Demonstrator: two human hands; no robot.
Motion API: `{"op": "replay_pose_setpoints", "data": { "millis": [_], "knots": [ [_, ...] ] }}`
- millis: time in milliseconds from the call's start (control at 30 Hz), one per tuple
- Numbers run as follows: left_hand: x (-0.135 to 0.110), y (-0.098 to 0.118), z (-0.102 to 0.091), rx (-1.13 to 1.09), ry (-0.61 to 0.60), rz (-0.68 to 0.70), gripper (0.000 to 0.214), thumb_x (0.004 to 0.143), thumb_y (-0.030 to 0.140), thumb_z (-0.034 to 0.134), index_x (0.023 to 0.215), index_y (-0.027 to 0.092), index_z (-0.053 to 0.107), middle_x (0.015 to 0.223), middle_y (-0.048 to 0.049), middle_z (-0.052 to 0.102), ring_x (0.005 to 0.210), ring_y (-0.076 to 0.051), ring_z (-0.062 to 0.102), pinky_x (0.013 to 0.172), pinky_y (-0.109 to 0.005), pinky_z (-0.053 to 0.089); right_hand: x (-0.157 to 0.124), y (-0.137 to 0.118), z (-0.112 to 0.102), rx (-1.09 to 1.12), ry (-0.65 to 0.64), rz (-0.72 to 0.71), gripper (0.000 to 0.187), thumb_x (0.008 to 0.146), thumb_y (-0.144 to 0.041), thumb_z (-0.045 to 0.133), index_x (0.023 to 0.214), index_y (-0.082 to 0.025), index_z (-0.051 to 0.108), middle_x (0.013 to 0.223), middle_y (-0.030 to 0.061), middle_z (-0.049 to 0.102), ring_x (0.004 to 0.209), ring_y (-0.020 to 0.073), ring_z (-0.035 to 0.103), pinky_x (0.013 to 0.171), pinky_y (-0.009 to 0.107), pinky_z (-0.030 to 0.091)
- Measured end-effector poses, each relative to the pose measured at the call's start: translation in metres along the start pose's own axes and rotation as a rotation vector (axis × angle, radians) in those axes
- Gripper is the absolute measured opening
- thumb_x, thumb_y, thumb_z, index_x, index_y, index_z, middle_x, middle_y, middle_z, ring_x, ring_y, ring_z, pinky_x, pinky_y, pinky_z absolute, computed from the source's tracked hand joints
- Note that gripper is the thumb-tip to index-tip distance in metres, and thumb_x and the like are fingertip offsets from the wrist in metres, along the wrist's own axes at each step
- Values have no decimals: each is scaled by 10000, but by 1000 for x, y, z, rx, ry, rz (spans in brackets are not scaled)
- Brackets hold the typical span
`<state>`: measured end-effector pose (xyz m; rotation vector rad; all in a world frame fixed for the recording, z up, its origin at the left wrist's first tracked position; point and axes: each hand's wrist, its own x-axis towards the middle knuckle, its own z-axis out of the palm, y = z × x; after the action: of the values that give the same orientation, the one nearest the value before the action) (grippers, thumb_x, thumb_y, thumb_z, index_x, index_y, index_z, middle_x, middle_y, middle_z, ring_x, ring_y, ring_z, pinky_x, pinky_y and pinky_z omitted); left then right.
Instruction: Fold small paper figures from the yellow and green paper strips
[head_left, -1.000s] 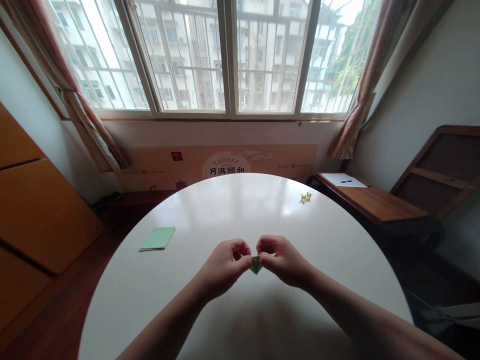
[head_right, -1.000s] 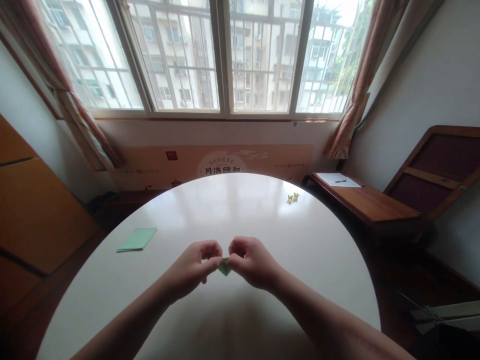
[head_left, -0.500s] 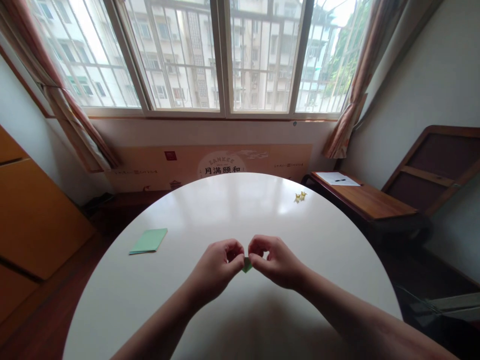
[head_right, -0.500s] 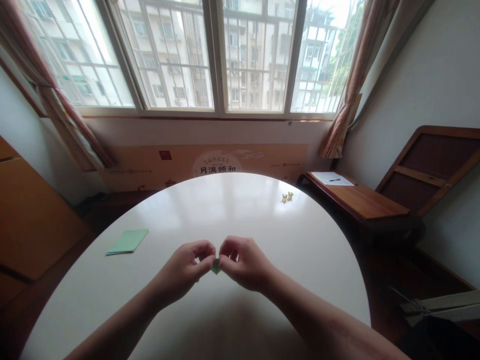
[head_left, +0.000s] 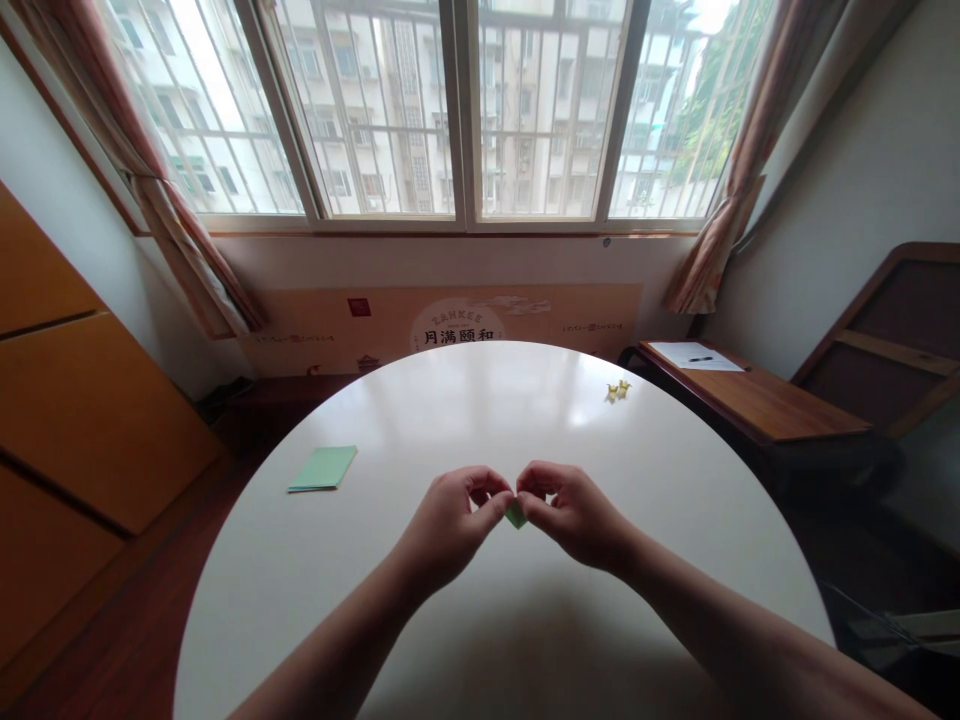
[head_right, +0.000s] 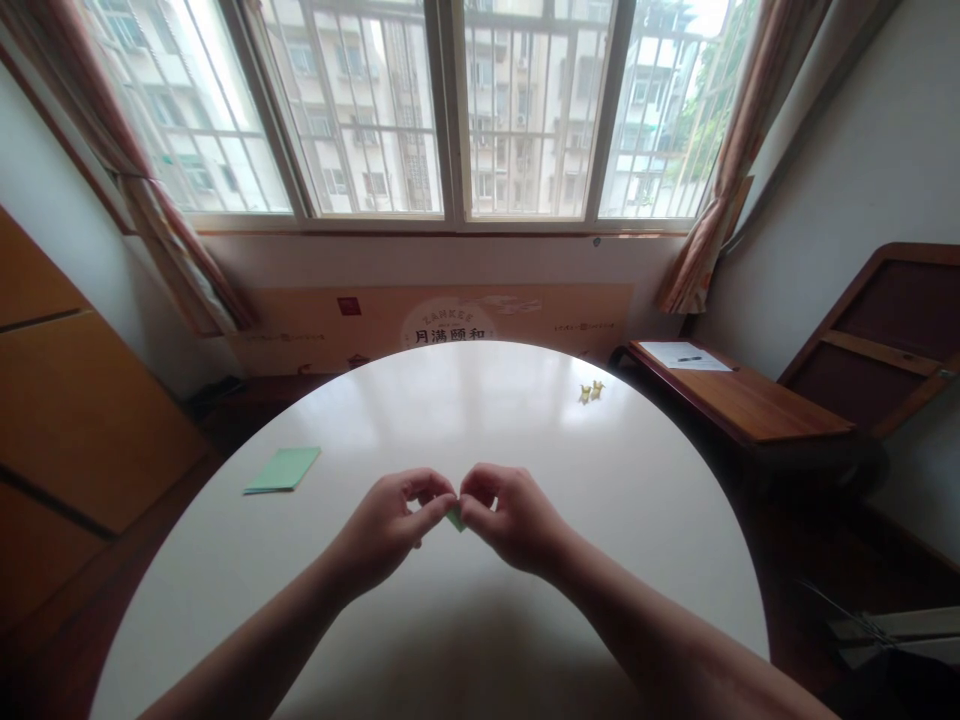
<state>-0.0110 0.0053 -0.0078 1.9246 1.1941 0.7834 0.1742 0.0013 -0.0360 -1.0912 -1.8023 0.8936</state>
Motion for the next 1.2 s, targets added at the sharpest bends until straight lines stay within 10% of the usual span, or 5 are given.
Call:
{"op": "replay_pose_setpoints", "data": {
  "millis": [867,1200],
  "knots": [
    [3,-9,0,-245,121,-63,270,857,369,584,791,120,664,661,-21,621,508,-105,488,422,-208,439,4,-2,-7,330,-95,114,184,847,-328,667,836,-143,666,734,34,657,599,121,575,390,167,357],
    [1,-7,1,-94,159,148,172,829,256,668,926,147,759,806,-68,720,674,-154,621,474,-194,469,2,-5,-5,354,-88,124,148,827,-275,643,750,-149,647,616,-3,621,476,89,526,368,165,348]
  ]
}}
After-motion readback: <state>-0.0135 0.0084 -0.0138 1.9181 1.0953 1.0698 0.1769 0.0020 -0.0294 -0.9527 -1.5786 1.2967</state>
